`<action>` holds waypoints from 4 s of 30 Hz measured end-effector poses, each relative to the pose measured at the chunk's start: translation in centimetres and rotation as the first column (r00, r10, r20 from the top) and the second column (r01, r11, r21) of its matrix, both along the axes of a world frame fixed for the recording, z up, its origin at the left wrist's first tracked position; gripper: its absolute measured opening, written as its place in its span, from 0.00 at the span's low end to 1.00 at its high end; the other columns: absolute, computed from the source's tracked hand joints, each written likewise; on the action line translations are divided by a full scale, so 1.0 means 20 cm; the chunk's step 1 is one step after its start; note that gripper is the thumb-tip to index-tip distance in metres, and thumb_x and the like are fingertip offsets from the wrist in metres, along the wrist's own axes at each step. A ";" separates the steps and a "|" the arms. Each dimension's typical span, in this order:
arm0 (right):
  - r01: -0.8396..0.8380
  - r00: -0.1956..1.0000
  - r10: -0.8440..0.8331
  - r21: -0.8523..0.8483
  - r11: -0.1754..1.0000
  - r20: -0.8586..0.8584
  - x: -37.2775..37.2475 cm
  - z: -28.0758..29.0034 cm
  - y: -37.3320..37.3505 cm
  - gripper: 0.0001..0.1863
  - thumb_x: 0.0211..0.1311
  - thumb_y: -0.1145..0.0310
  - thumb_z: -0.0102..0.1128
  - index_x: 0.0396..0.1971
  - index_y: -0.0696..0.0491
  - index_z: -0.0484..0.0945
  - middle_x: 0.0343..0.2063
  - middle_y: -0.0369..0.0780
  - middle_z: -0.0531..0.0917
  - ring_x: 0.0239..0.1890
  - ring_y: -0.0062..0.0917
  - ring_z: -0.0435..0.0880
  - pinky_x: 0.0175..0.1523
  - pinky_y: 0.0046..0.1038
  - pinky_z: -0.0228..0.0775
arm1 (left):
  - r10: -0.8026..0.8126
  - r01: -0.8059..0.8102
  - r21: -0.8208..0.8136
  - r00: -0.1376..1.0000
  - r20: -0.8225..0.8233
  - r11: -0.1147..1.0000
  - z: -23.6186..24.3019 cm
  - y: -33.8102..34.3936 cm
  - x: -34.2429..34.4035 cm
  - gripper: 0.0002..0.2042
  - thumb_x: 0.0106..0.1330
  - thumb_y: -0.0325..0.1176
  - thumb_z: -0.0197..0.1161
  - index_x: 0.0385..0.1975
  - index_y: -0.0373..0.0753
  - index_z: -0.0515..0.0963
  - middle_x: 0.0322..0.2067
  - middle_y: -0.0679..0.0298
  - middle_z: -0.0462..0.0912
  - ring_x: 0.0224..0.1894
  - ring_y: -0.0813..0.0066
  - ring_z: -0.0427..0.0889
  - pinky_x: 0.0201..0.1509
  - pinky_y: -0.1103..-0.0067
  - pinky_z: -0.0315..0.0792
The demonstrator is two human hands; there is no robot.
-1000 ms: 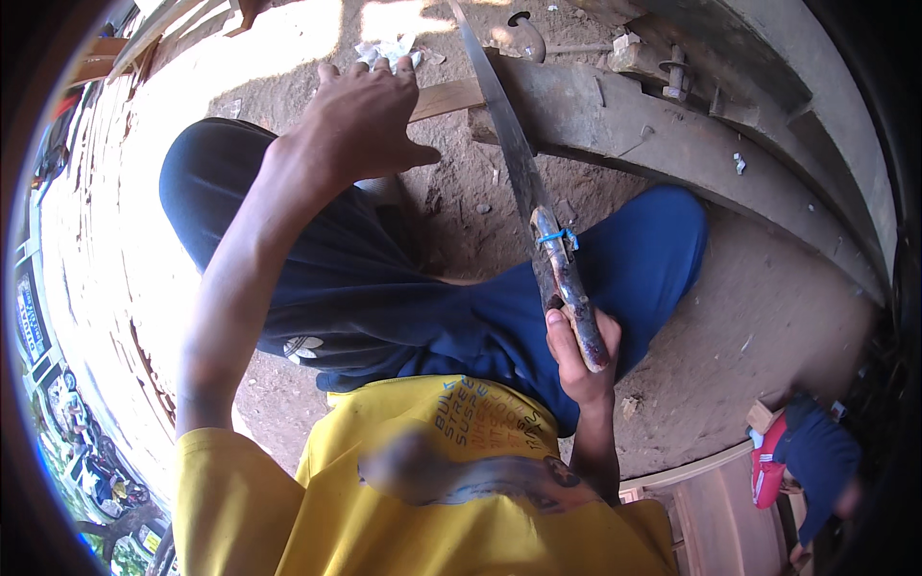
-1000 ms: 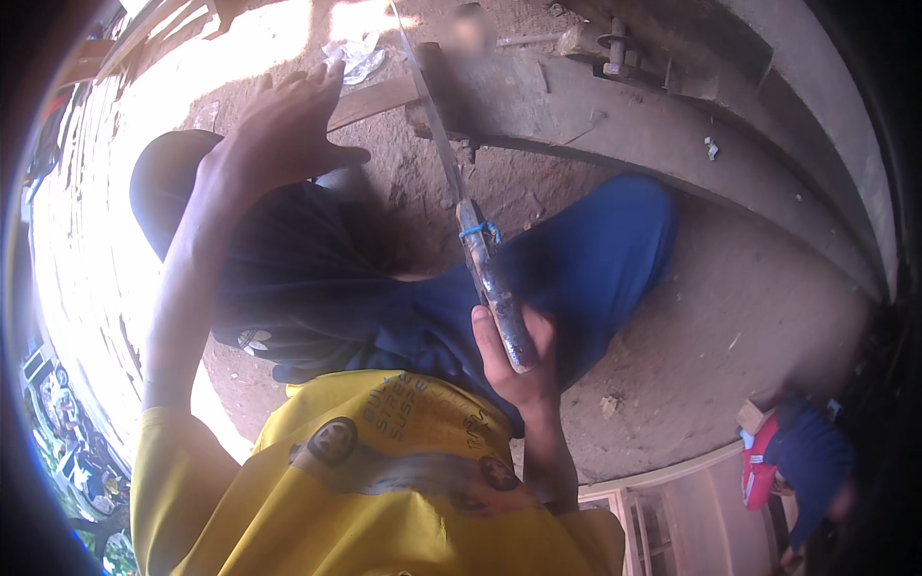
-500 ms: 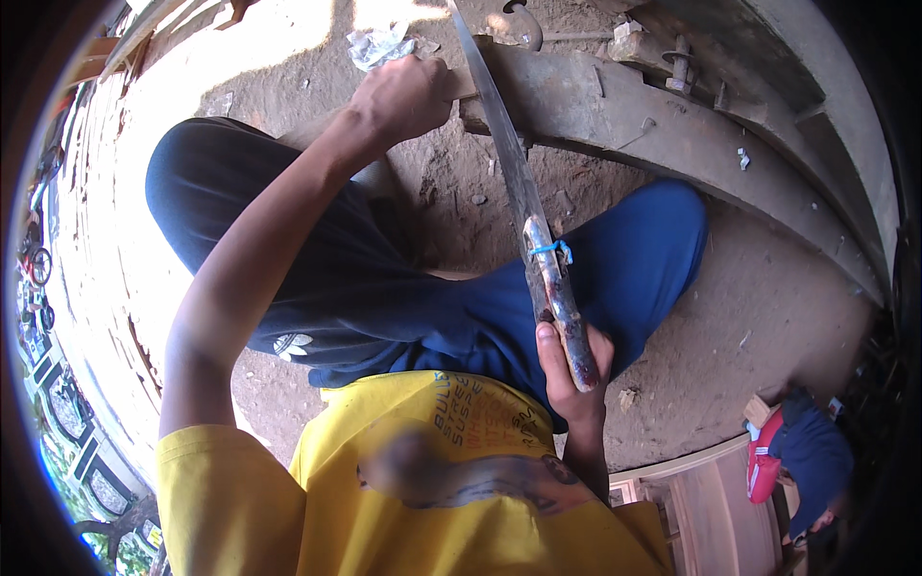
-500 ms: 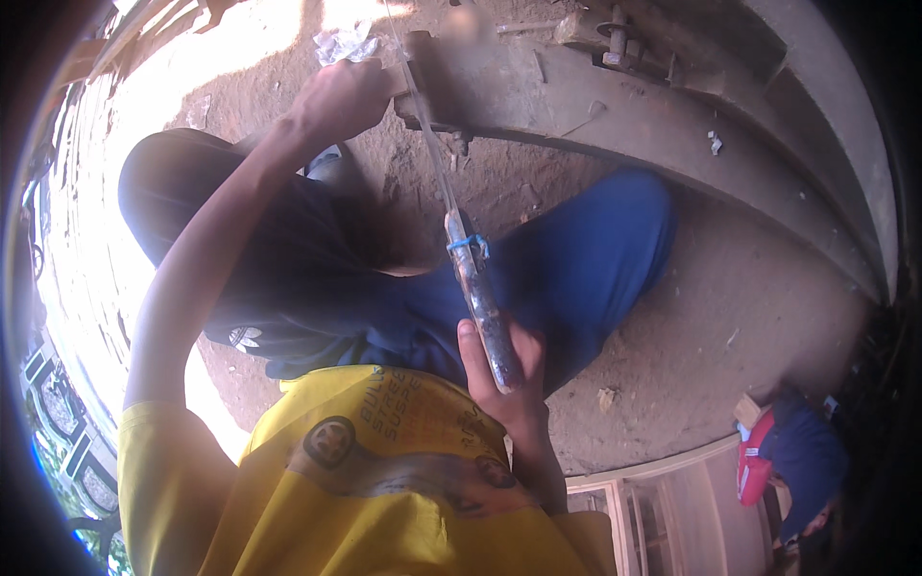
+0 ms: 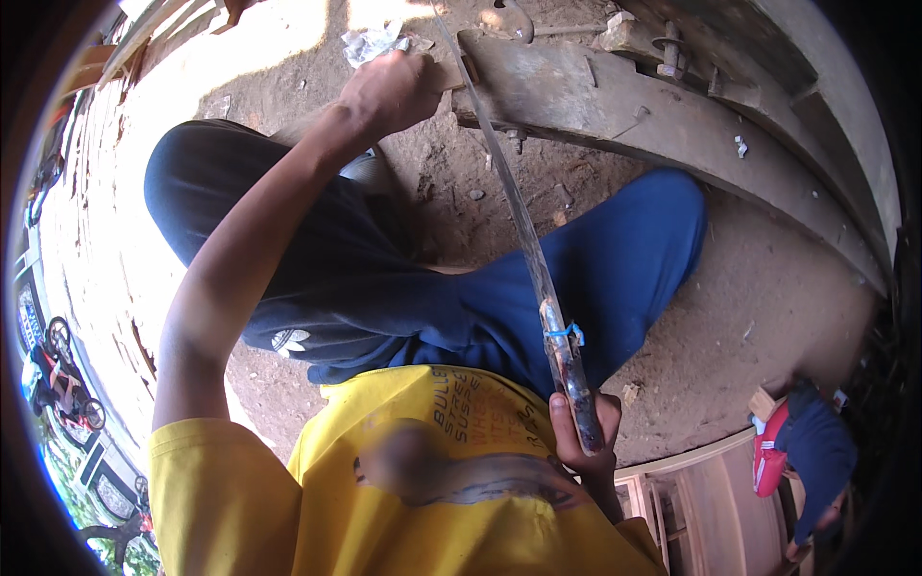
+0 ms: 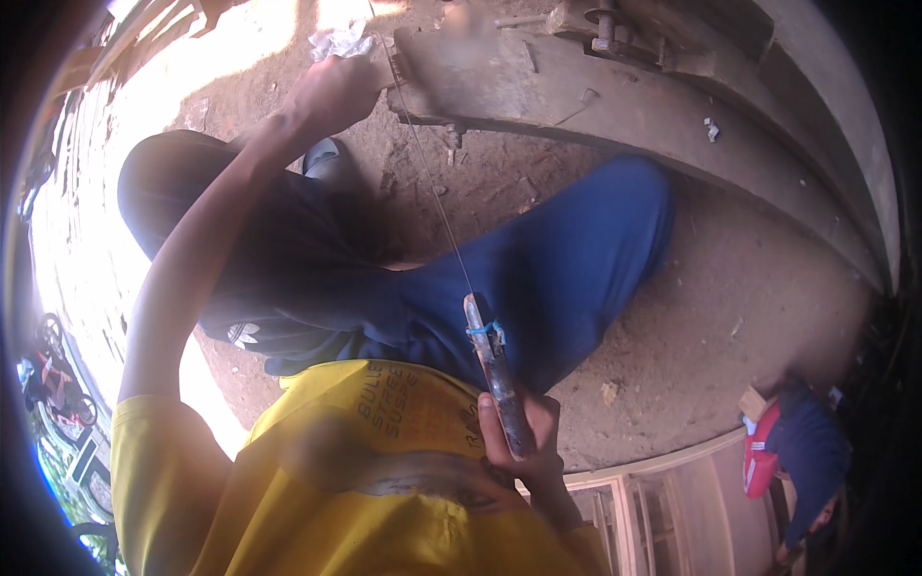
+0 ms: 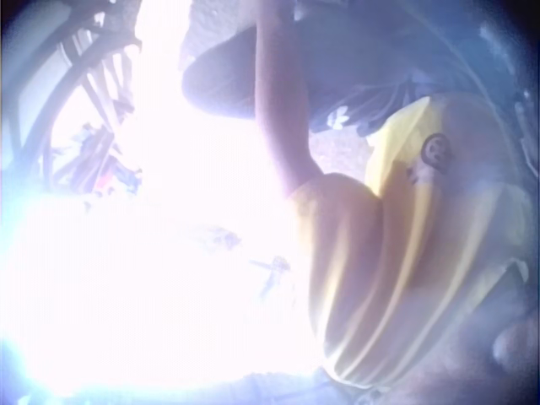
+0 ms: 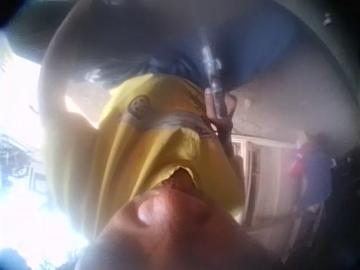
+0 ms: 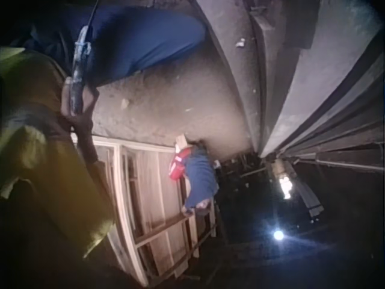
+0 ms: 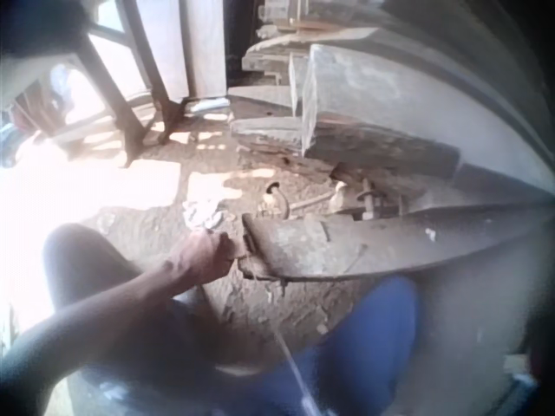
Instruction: The person sits on the ground and uses a hand saw to cut a small piece of wood clamped in a vise. They hold the wood steady with their left hand and saw with their right hand, completing the cut and separating the piece.
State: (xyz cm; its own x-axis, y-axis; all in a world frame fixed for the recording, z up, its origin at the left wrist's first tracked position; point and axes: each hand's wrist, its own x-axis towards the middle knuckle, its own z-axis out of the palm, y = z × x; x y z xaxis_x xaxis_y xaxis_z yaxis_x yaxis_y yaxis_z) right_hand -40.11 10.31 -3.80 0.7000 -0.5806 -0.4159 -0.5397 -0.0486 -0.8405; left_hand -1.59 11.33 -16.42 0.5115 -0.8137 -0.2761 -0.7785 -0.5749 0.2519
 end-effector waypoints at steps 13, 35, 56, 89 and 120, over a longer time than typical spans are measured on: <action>0.011 0.991 0.001 -0.091 0.996 0.136 0.08 -0.11 0.01 0.09 0.58 0.75 0.55 0.20 0.59 0.71 0.11 0.38 0.69 0.12 0.19 0.68 0.20 0.26 0.56 | -0.007 0.008 0.066 1.000 -0.011 0.998 0.07 -0.01 -0.06 0.11 0.55 0.33 0.52 0.30 0.37 0.80 0.26 0.46 0.82 0.32 0.49 0.83 0.40 0.62 0.77; 0.028 0.982 -0.003 -0.131 0.991 0.187 0.11 -0.11 0.01 0.09 0.58 0.77 0.55 0.20 0.59 0.71 0.11 0.40 0.69 0.12 0.21 0.69 0.19 0.27 0.56 | -0.023 0.023 -0.005 1.000 0.005 1.000 -0.02 0.02 0.00 0.10 0.55 0.33 0.52 0.29 0.39 0.81 0.28 0.47 0.82 0.34 0.49 0.83 0.42 0.63 0.77; 0.003 0.986 0.007 -0.059 0.998 0.167 0.15 -0.14 0.03 0.04 0.57 0.76 0.58 0.27 0.59 0.73 0.13 0.44 0.74 0.14 0.30 0.79 0.20 0.27 0.65 | -0.057 0.061 -0.075 0.997 0.056 0.995 -0.07 0.02 0.04 0.11 0.56 0.35 0.53 0.25 0.35 0.78 0.24 0.46 0.80 0.30 0.46 0.81 0.37 0.61 0.76; -0.034 0.988 0.045 -0.073 0.997 0.149 0.14 -0.15 -0.01 0.06 0.57 0.77 0.57 0.22 0.59 0.73 0.12 0.38 0.71 0.11 0.22 0.69 0.18 0.25 0.58 | -0.108 0.109 0.025 0.994 -0.021 0.994 0.03 0.00 -0.08 0.11 0.53 0.31 0.52 0.31 0.35 0.78 0.27 0.46 0.81 0.33 0.50 0.83 0.40 0.63 0.77; 0.016 0.982 0.004 -0.103 0.995 0.189 0.13 -0.18 -0.05 0.05 0.57 0.77 0.57 0.22 0.59 0.74 0.12 0.38 0.71 0.12 0.22 0.69 0.19 0.26 0.57 | -0.141 0.118 -0.193 0.984 -0.106 0.974 0.03 0.03 -0.06 0.32 0.52 0.57 0.68 0.44 0.33 0.71 0.25 0.50 0.82 0.31 0.53 0.84 0.37 0.66 0.79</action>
